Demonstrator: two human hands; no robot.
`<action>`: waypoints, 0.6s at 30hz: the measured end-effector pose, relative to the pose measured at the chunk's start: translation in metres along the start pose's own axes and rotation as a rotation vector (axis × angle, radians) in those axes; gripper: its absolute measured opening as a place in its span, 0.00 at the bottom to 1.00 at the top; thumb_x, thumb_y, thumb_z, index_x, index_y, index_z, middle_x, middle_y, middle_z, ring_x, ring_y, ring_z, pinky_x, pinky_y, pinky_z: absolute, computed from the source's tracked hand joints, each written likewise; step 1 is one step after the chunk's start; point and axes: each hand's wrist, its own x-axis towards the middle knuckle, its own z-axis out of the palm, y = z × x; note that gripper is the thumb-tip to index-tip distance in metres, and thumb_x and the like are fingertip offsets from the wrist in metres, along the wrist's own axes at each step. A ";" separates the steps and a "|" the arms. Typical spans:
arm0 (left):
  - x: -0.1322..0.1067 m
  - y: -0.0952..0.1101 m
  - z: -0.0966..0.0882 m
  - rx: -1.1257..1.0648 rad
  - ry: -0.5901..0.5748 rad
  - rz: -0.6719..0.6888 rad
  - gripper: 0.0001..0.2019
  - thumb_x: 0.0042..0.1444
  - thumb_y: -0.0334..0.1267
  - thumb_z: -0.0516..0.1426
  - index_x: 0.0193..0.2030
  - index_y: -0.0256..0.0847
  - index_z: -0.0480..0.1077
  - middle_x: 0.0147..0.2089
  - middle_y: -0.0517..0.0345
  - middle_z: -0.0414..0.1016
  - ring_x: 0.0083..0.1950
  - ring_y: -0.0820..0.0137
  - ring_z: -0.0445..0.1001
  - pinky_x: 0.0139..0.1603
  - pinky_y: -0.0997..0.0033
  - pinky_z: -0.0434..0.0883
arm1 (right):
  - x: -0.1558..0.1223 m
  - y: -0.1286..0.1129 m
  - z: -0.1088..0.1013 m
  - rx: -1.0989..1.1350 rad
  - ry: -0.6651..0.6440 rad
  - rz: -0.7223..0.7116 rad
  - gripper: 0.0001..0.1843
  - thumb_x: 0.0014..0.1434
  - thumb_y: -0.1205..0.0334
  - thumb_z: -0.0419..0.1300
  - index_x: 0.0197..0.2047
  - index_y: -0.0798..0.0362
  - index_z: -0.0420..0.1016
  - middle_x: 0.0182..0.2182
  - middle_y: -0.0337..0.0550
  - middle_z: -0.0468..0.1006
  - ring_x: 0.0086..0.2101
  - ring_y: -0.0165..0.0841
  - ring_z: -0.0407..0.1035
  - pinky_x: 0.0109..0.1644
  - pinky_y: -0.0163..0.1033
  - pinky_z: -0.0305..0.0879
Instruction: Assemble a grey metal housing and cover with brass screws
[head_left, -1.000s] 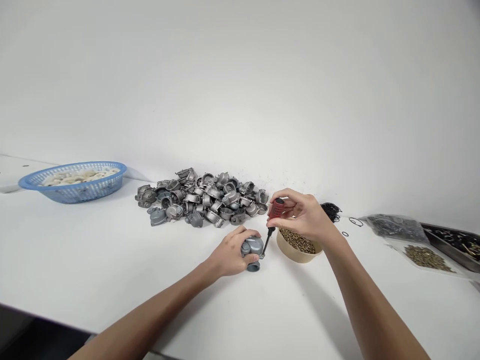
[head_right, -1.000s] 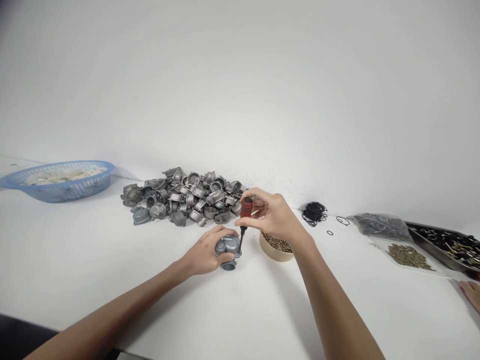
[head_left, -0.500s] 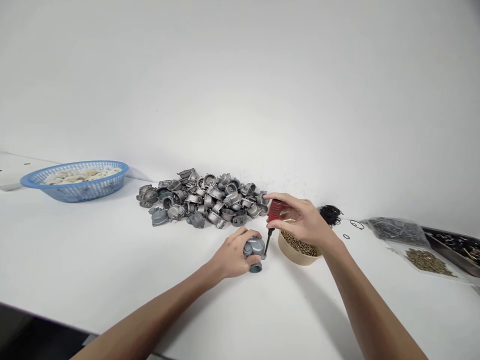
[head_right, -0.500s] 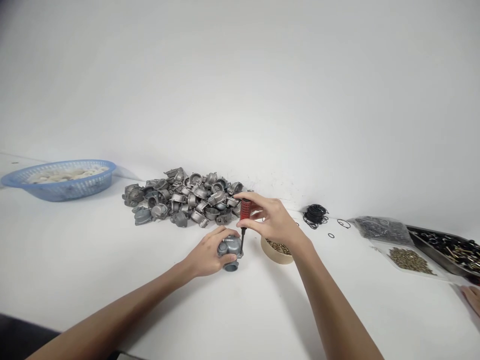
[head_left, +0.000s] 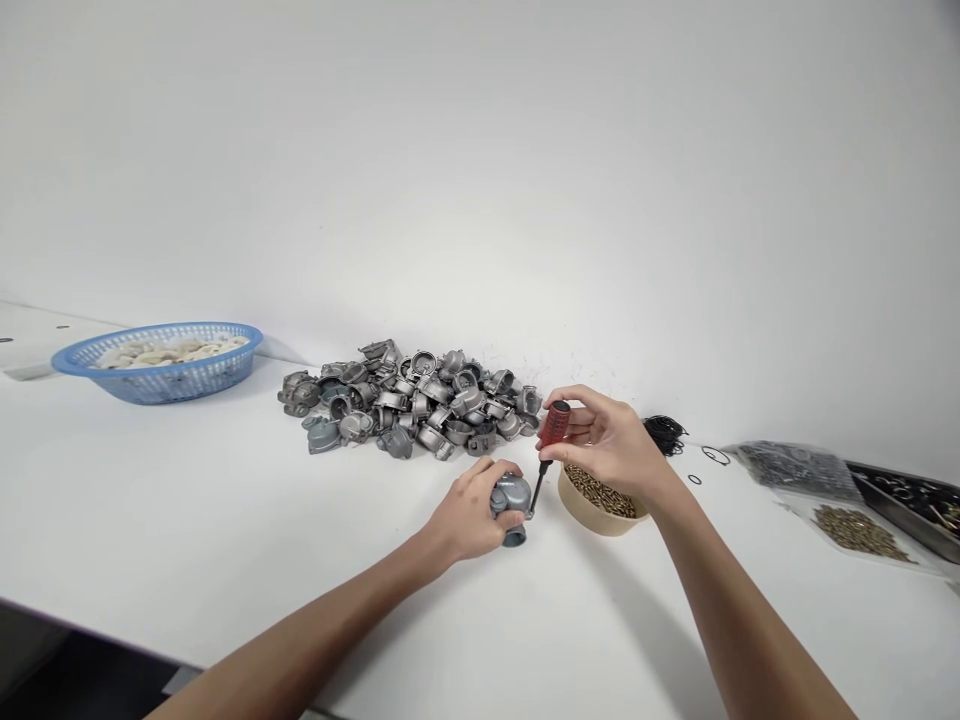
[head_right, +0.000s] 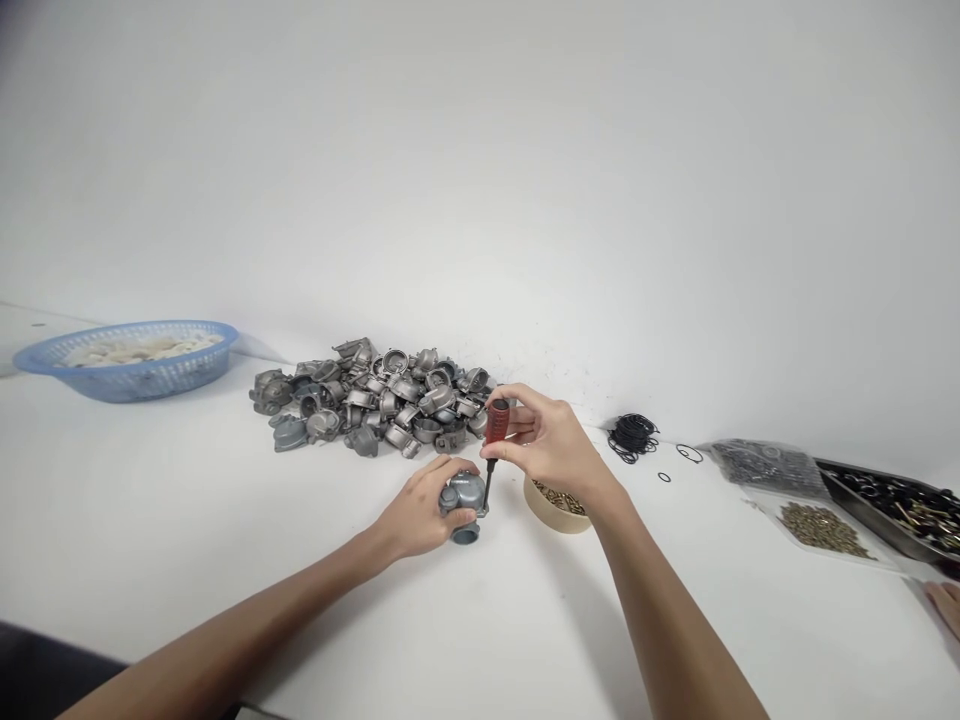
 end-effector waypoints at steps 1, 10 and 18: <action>0.000 0.000 0.000 0.000 0.003 -0.003 0.20 0.54 0.36 0.64 0.53 0.49 0.68 0.49 0.59 0.71 0.48 0.62 0.72 0.53 0.61 0.67 | 0.000 -0.001 0.001 -0.021 0.010 0.006 0.22 0.53 0.65 0.71 0.49 0.47 0.70 0.34 0.39 0.81 0.34 0.37 0.79 0.41 0.43 0.77; 0.006 -0.011 -0.011 -0.197 -0.115 0.059 0.23 0.53 0.36 0.65 0.56 0.48 0.69 0.54 0.53 0.72 0.53 0.57 0.72 0.57 0.56 0.66 | -0.019 0.008 -0.050 -0.234 0.250 0.102 0.21 0.51 0.54 0.72 0.42 0.48 0.67 0.34 0.45 0.84 0.34 0.40 0.79 0.38 0.43 0.75; 0.009 -0.030 -0.014 -0.565 -0.344 -0.007 0.50 0.46 0.45 0.72 0.71 0.50 0.50 0.62 0.43 0.66 0.58 0.54 0.71 0.56 0.57 0.69 | -0.078 0.098 -0.060 -0.618 0.611 0.200 0.15 0.52 0.51 0.65 0.32 0.48 0.64 0.34 0.45 0.83 0.36 0.43 0.79 0.42 0.47 0.72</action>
